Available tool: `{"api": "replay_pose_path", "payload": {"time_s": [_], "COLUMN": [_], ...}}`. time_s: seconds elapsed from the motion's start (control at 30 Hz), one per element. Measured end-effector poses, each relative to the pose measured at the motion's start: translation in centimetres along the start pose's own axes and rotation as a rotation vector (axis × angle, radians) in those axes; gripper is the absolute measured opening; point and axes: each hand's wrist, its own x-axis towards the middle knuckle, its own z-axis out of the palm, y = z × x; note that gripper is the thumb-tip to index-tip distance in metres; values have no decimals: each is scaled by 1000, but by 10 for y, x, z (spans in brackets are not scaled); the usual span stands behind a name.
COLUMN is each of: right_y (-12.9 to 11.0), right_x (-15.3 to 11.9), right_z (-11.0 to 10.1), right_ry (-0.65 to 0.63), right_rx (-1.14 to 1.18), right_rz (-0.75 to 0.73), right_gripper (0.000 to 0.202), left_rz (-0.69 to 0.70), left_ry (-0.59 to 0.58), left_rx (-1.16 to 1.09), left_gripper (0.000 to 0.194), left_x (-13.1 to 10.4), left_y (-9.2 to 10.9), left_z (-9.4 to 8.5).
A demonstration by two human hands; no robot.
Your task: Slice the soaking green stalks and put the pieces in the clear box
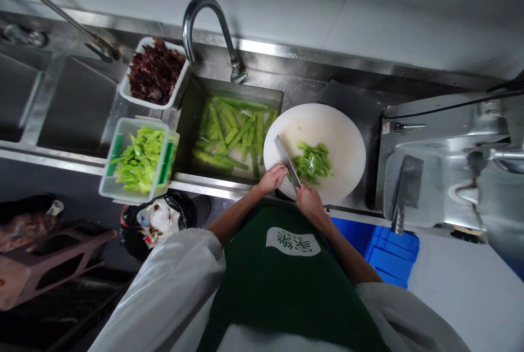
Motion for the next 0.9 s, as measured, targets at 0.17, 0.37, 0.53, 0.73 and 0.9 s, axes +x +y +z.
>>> {"api": "replay_pose_path", "payload": {"time_s": [0.17, 0.37, 0.53, 0.73, 0.9], "right_y": [2, 6, 6, 5, 4], "right_x": [-10, -14, -12, -12, -10], "right_z": [-5, -4, -3, -3, -1], "right_ry": [26, 40, 35, 19, 16], "right_rx": [-6, 10, 8, -6, -12], "right_rz": [5, -11, -15, -3, 15], "right_gripper": [36, 35, 33, 33, 34], "left_rz": [-24, -26, -20, -30, -25], "left_ry": [-19, -10, -2, -13, 4], "left_rx": [-1, -12, -11, 7, 14], "left_gripper": [30, 30, 30, 30, 30], "left_x": [0, -1, -1, -2, -2], "left_y": [-1, -1, -2, -1, -1], "left_z": [1, 3, 4, 3, 4]}}
